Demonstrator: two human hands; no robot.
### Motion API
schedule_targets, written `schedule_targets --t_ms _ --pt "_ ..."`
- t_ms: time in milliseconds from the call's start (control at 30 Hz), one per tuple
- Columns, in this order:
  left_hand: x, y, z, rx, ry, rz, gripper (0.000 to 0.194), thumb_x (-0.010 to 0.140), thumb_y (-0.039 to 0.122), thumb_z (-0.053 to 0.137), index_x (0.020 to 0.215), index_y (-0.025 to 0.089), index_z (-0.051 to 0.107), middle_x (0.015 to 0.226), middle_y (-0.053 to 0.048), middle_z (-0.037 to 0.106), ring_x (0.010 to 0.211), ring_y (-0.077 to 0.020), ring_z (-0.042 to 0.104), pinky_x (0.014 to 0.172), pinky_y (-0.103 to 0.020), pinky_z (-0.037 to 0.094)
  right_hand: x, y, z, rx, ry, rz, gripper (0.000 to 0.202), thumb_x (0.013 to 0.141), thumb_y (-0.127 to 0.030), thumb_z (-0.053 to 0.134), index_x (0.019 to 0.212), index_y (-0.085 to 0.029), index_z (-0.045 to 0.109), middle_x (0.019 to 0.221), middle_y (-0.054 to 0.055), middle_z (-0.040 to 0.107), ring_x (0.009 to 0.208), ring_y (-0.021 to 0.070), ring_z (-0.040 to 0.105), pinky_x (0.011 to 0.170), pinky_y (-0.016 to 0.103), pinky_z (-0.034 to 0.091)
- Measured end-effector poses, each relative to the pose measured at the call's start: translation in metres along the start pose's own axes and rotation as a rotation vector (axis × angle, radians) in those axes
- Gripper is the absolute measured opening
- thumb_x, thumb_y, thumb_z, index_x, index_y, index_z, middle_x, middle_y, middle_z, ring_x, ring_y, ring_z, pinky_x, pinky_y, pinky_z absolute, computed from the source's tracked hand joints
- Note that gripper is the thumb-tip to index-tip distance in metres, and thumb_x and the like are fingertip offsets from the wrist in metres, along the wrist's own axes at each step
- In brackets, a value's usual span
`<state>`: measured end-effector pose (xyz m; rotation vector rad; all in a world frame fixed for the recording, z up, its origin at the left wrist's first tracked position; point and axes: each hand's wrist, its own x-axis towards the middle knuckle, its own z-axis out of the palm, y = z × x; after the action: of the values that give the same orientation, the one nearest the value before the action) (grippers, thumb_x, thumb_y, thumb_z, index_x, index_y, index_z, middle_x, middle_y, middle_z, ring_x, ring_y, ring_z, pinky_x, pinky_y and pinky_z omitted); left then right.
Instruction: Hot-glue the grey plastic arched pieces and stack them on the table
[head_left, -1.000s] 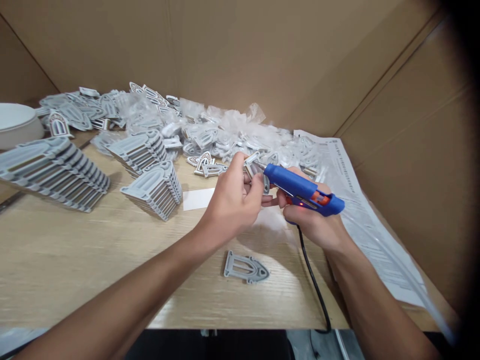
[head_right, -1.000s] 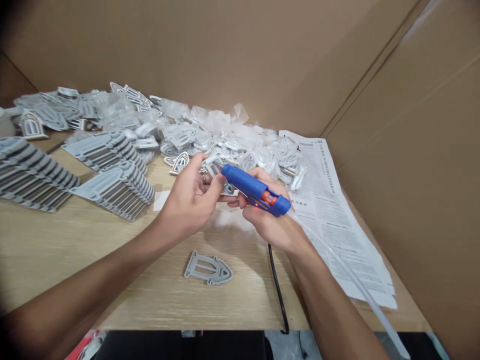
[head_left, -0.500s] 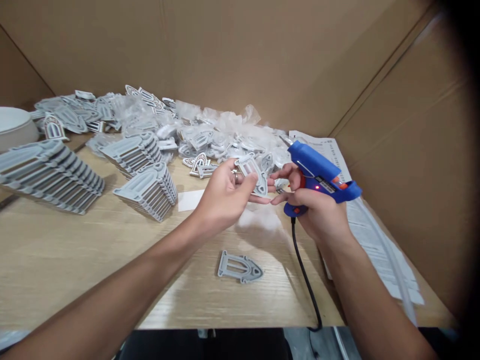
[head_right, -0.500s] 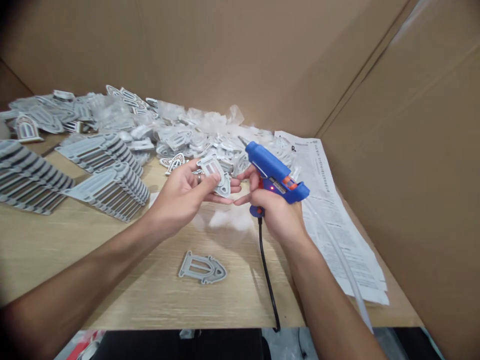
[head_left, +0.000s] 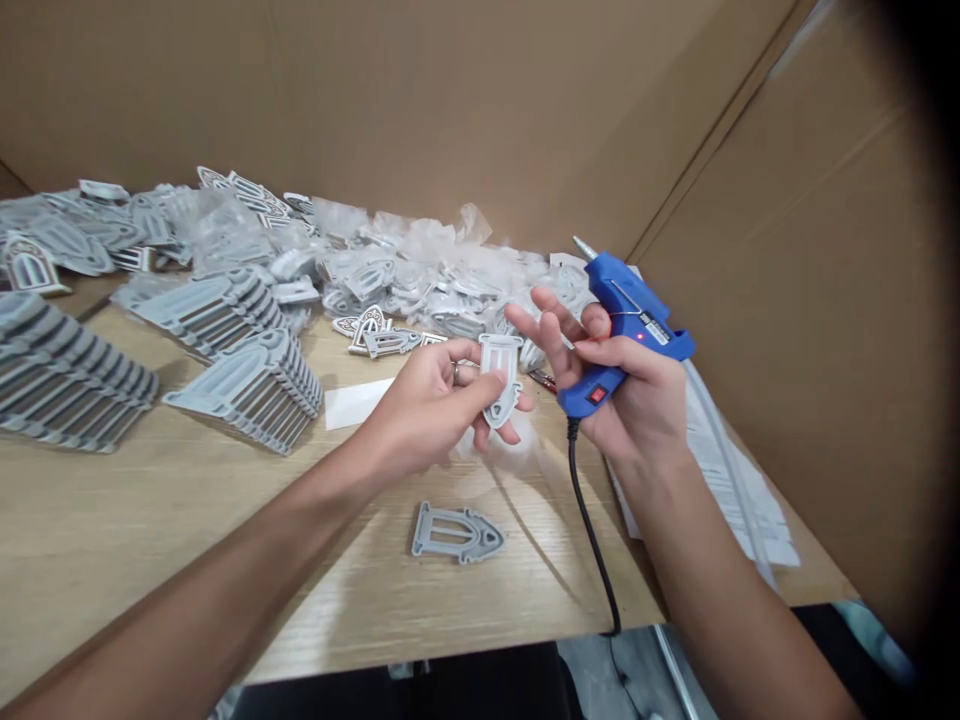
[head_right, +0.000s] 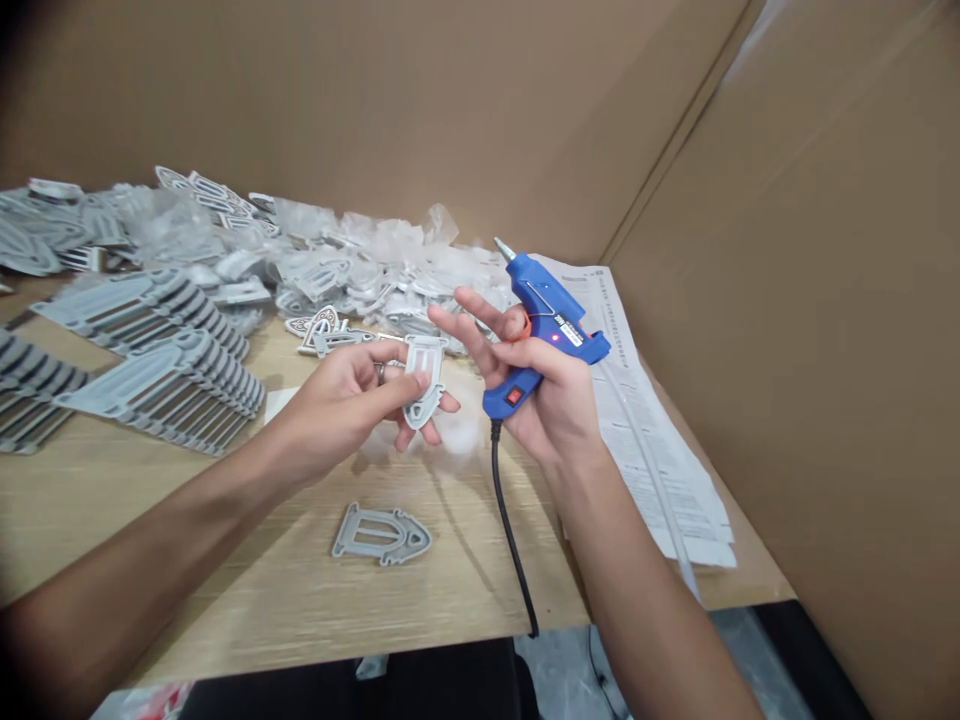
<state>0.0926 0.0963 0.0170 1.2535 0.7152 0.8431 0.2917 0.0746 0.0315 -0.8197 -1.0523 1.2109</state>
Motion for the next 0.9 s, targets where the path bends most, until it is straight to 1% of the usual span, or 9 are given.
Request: schedule_targets --t_ms 167,300,367,467,567,633,700,800,900 --pt "-0.002 0.005 0.003 0.017 -0.023 -0.01 0.009 0.095 0.02 0.076 0.094 0.015 0.069 0.083 -0.008 0.084 0.053 -0.013 0.069 0.047 -0.022 0.049 0.004 0.001 -0.002 0.009 0.049 -0.075 0.025 0.07 -0.017 0.081 0.078 -0.028 0.06 0.118 0.001 0.084 0.14 0.0359 0.073 0.125 0.063 0.056" --pt "-0.003 0.006 0.003 0.015 -0.031 -0.03 0.007 0.093 0.017 0.075 0.095 0.013 0.07 0.085 -0.008 0.084 0.055 -0.0125 0.07 0.047 -0.021 0.047 0.011 0.009 -0.005 -0.059 0.167 -0.145 0.025 0.071 -0.015 0.086 0.074 -0.027 0.064 0.1 0.0 0.081 0.137 0.0305 0.073 0.125 0.051 0.056" --pt "-0.003 0.005 0.002 0.023 -0.025 -0.031 0.009 0.093 0.02 0.076 0.097 0.013 0.073 0.084 -0.007 0.083 0.054 -0.0109 0.068 0.048 -0.021 0.046 0.011 0.013 -0.005 -0.132 0.209 -0.115 0.022 0.076 -0.017 0.087 0.075 -0.026 0.067 0.102 0.0 0.082 0.131 0.0274 0.074 0.115 0.044 0.061" --pt "-0.002 0.001 0.0 0.061 -0.007 0.001 0.015 0.095 0.029 0.077 0.1 0.014 0.076 0.085 -0.005 0.082 0.055 -0.0089 0.064 0.05 -0.021 0.044 0.007 0.014 -0.004 -0.216 0.163 -0.045 0.019 0.082 -0.023 0.088 0.081 -0.026 0.069 0.112 0.0 0.083 0.116 0.0231 0.076 0.083 0.03 0.064" --pt "0.0 -0.003 -0.004 0.162 0.003 0.041 0.02 0.096 0.036 0.077 0.092 0.016 0.077 0.08 -0.002 0.077 0.055 -0.0078 0.057 0.051 -0.022 0.041 0.003 0.013 -0.002 -0.256 0.07 -0.008 0.019 0.086 -0.029 0.09 0.089 -0.027 0.071 0.115 0.001 0.084 0.089 0.0168 0.072 0.06 0.024 0.051" --pt "0.0 -0.005 -0.007 0.216 0.028 0.047 0.025 0.095 0.04 0.078 0.085 0.017 0.075 0.074 0.0 0.071 0.054 -0.0075 0.051 0.05 -0.022 0.037 0.002 0.013 -0.004 -0.273 0.02 0.006 0.018 0.091 -0.033 0.09 0.095 -0.028 0.074 0.108 0.0 0.082 0.07 0.0124 0.062 0.054 0.025 0.044" --pt "0.0 -0.005 -0.01 0.209 0.073 0.048 0.028 0.092 0.041 0.08 0.081 0.017 0.072 0.069 0.002 0.062 0.055 -0.0077 0.048 0.051 -0.023 0.034 0.003 0.015 -0.007 -0.307 -0.021 0.012 0.016 0.095 -0.037 0.089 0.099 -0.028 0.076 0.096 -0.002 0.076 0.06 0.0092 0.053 0.052 0.025 0.04" --pt "-0.001 -0.003 -0.012 0.133 0.139 0.059 0.028 0.089 0.041 0.084 0.082 0.018 0.069 0.064 0.005 0.053 0.056 -0.0086 0.046 0.052 -0.024 0.032 0.003 0.017 -0.01 -0.341 -0.05 0.009 0.017 0.098 -0.038 0.089 0.099 -0.027 0.076 0.084 -0.004 0.065 0.056 0.008 0.05 0.051 0.025 0.039" --pt "-0.002 -0.001 -0.013 0.079 0.152 0.074 0.031 0.084 0.041 0.089 0.085 0.018 0.07 0.065 0.005 0.055 0.056 -0.0086 0.046 0.053 -0.025 0.032 0.003 0.018 -0.01 -0.325 -0.066 0.003 0.019 0.098 -0.04 0.089 0.1 -0.026 0.076 0.086 -0.003 0.065 0.057 0.0082 0.051 0.05 0.025 0.038"
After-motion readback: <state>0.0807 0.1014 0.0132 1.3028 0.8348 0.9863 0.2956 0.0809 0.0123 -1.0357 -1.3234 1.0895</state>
